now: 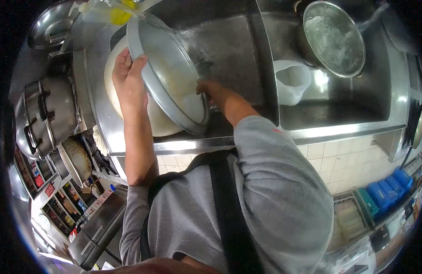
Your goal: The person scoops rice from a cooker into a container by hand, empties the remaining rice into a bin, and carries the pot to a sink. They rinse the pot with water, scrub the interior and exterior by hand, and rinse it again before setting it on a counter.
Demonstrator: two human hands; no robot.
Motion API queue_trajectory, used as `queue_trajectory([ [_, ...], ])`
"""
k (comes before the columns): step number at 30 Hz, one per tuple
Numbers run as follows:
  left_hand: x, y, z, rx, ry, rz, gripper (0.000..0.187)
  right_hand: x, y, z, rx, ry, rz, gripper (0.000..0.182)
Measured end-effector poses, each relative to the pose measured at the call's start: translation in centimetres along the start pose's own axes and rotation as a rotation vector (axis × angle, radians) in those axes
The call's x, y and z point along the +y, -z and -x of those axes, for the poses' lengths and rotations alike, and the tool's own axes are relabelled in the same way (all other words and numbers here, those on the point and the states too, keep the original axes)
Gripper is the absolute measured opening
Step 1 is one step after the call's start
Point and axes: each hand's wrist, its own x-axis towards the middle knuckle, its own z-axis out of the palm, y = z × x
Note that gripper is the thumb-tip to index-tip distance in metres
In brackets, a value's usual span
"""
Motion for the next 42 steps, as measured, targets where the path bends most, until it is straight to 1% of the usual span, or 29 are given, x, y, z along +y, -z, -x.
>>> queue_trajectory([
  [1, 0.0, -0.2, 0.0, -0.015, -0.002, -0.009, 0.037, 0.7, -0.1, -0.4, 0.000, -0.001, -0.004, 0.062],
  [2, 0.0, -0.3, 0.0, -0.017, -0.001, -0.011, 0.037, 1.6, -0.2, -0.6, 0.047, 0.109, -0.136, 0.047],
  [4, 0.1, -0.6, -0.1, -0.028, -0.027, -0.052, 0.037, 2.5, -0.4, -1.8, 0.094, 0.220, -0.267, 0.032],
  [6, 0.0, -0.5, -0.1, -0.021, -0.035, -0.055, 0.037, 2.4, -0.4, -3.7, 0.078, 0.200, 0.089, 0.036],
  [8, -0.1, -0.2, -0.5, -0.005, -0.064, -0.048, 0.037, 0.9, 0.5, -5.2, 0.078, 0.189, 0.459, 0.041],
  [9, -0.3, 0.4, -0.6, 0.014, -0.065, -0.100, 0.037, -0.3, 1.2, -5.3, 0.082, 0.182, 0.650, 0.043],
  [10, -0.5, 1.2, -0.7, 0.034, -0.063, -0.154, 0.037, -2.2, 1.9, -3.3, 0.092, 0.192, 0.665, 0.043],
  [11, -0.7, 2.1, -0.9, 0.048, -0.078, -0.148, 0.037, -4.2, 3.0, -1.3, 0.183, 0.216, 0.589, 0.038],
  [12, -0.8, 3.1, -1.1, 0.091, -0.054, -0.212, 0.037, -6.2, 3.8, 1.4, 0.272, 0.240, 0.511, 0.036],
  [13, -1.1, 4.0, -1.3, 0.136, -0.028, -0.274, 0.037, -8.0, 5.0, 2.7, 0.359, 0.378, 0.388, 0.029],
  [14, -1.5, 4.9, -1.6, 0.152, -0.040, -0.267, 0.037, -10.1, 6.5, 3.8, 0.441, 0.517, 0.262, 0.027],
  [16, -2.8, 6.8, -2.1, 0.163, -0.025, -0.306, 0.039, -14.0, 8.7, 7.5, 0.567, 0.672, 0.145, 0.027],
  [17, -4.1, 7.6, -2.4, 0.183, -0.049, -0.302, 0.043, -15.7, 8.9, 11.2, 0.590, 0.750, 0.175, 0.027],
  [18, -4.4, 8.2, -2.6, 0.201, -0.057, -0.293, 0.043, -17.4, 8.8, 14.6, 0.611, 0.827, 0.204, 0.027],
  [20, -4.9, 9.2, -2.6, 0.167, -0.015, -0.364, 0.047, -20.7, 8.0, 17.2, 1.162, 1.265, 0.541, 0.028],
  [22, -6.6, 10.5, -3.0, 0.177, -0.040, -0.395, 0.050, -24.1, 7.1, 19.0, 1.199, 1.639, 0.662, 0.023],
  [23, -7.2, 11.0, -3.0, 0.176, -0.070, -0.430, 0.051, -25.8, 6.8, 19.0, 1.206, 1.650, 0.668, 0.023],
  [25, -7.0, 11.3, -2.9, 0.178, -0.113, -0.458, 0.053, -30.4, 7.3, 17.3, 1.222, 1.771, 1.015, 0.012],
  [26, -6.7, 11.3, -2.6, 0.175, -0.103, -0.486, 0.051, -32.8, 7.9, 15.3, 1.228, 1.740, 1.160, 0.012],
  [28, -6.2, 11.2, -2.5, 0.156, -0.113, -0.505, 0.049, -37.3, 9.9, 9.5, 1.241, 1.551, 1.409, 0.014],
  [30, -6.1, 11.2, -2.4, 0.141, -0.009, -0.445, 0.051, -41.0, 11.5, 4.2, 1.251, 1.383, 1.548, 0.015],
  [32, -6.0, 11.1, -2.4, 0.168, -0.037, -0.467, 0.052, -42.4, 12.0, 2.6, 1.218, 1.272, 1.673, 0.016],
  [34, -5.7, 11.1, -2.3, 0.195, -0.054, -0.495, 0.053, -42.4, 12.2, 0.8, 1.092, 1.426, 1.341, 0.017],
  [36, -5.3, 11.0, -2.2, 0.184, -0.004, -0.509, 0.051, -42.2, 12.2, -0.7, 0.951, 1.546, 1.013, 0.017],
  [38, -5.7, 10.9, -1.9, 0.180, -0.007, -0.477, 0.049, -38.5, 9.9, 4.7, 1.249, 1.309, 1.334, 0.018],
  [39, -5.7, 10.7, -2.0, 0.183, -0.018, -0.443, 0.047, -35.9, 8.8, 8.3, 1.316, 1.259, 1.408, 0.019],
  [40, -5.5, 10.4, -2.1, 0.181, -0.029, -0.437, 0.047, -33.9, 8.1, 10.9, 1.351, 1.277, 1.435, 0.021],
  [42, -5.1, 9.6, -1.8, 0.164, 0.006, -0.472, 0.044, -30.8, 7.3, 13.8, 1.380, 1.440, 1.399, 0.022],
])
